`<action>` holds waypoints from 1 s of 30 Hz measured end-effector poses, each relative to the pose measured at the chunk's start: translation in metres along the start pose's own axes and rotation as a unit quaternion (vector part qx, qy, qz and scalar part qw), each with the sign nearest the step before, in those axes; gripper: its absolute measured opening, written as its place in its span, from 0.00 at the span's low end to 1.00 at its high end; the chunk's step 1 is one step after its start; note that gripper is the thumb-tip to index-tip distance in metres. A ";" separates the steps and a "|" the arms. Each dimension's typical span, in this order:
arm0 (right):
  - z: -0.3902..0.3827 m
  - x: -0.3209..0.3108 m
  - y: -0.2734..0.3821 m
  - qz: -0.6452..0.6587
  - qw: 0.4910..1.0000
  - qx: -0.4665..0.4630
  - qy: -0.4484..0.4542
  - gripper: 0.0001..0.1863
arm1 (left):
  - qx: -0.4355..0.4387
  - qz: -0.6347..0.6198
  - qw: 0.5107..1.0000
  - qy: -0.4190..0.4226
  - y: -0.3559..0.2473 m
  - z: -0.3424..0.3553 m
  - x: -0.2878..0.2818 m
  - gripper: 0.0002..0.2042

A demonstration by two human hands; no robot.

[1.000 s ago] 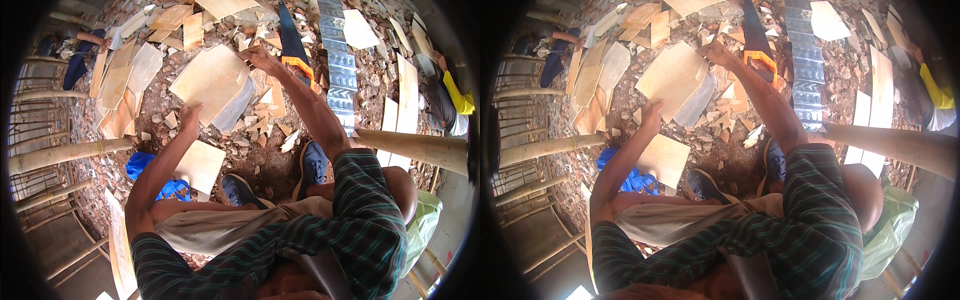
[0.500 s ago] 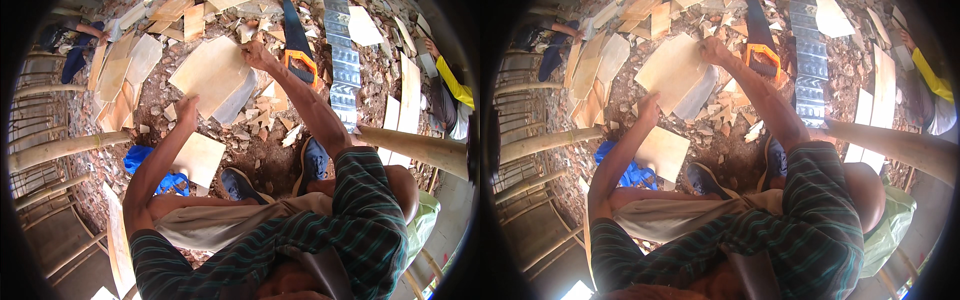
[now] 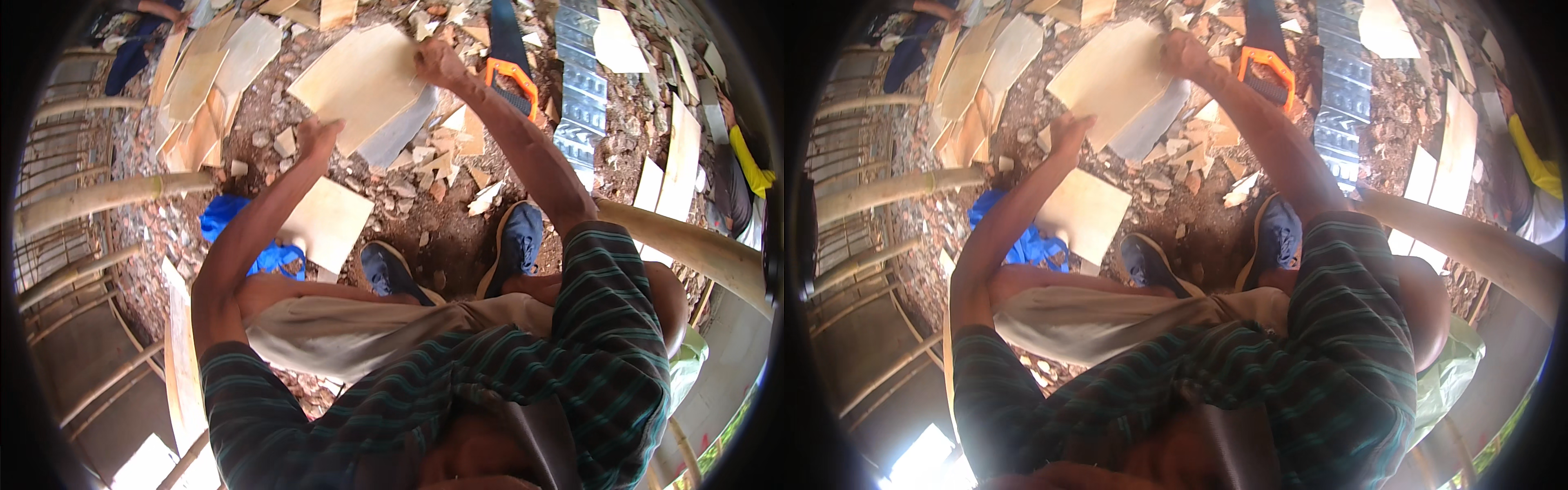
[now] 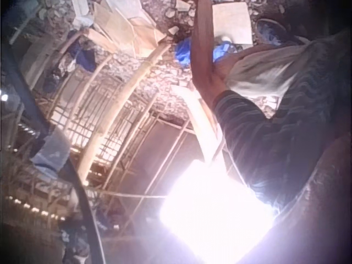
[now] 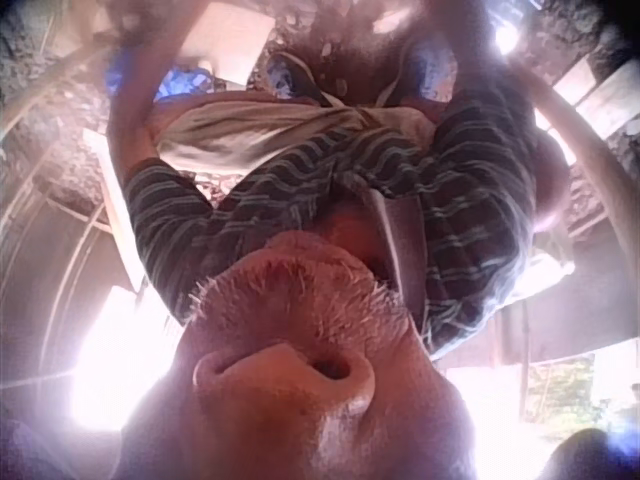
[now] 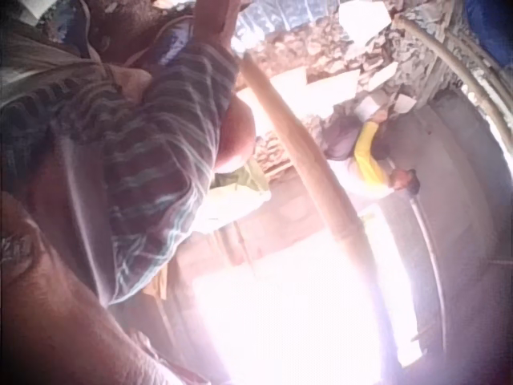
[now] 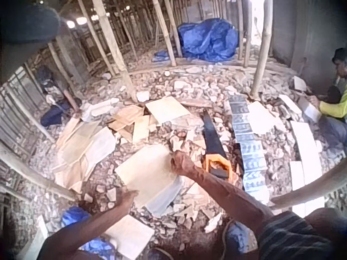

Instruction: The person sits on the ground and uses a hand saw to cut a rectangular piece of light-colored wood. They hold the wood with one hand and saw with the other, then inspect the cut piece and place it aside.

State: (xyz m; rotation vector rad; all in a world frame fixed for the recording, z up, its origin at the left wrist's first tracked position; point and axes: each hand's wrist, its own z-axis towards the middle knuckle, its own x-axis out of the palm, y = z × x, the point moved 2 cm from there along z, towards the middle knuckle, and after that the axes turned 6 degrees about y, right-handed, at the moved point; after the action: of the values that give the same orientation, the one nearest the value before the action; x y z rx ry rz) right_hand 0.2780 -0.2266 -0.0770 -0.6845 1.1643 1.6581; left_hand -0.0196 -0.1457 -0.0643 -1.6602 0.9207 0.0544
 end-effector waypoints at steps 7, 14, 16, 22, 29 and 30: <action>-0.002 -0.004 -0.008 0.153 0.976 0.151 0.018 0.14 | 0.058 0.235 0.961 -0.133 -0.019 -0.013 0.013 0.32; 0.000 -0.015 -0.001 0.130 0.980 0.145 0.030 0.17 | 0.231 0.473 0.836 0.158 -0.064 -0.019 0.016 0.34; -0.001 -0.016 0.001 0.202 0.964 0.172 0.015 0.18 | 0.284 0.470 0.823 0.146 -0.067 -0.019 0.018 0.32; -0.004 0.005 -0.009 0.263 0.951 0.160 0.027 0.24 | 0.279 0.438 0.840 0.154 -0.075 -0.014 0.014 0.31; -0.006 0.053 -0.024 0.659 0.747 0.072 0.050 0.29 | 0.219 0.473 0.828 0.204 -0.095 -0.013 0.011 0.42; -0.006 0.057 -0.024 0.780 0.623 0.054 0.024 0.27 | 0.212 0.492 0.820 0.202 -0.094 -0.012 0.011 0.44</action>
State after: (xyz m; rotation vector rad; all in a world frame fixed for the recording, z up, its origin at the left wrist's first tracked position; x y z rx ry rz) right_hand 0.2774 -0.2077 -0.1364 0.7644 2.0867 2.8317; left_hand 0.0383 -0.1605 0.0098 -0.6440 1.8938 0.1855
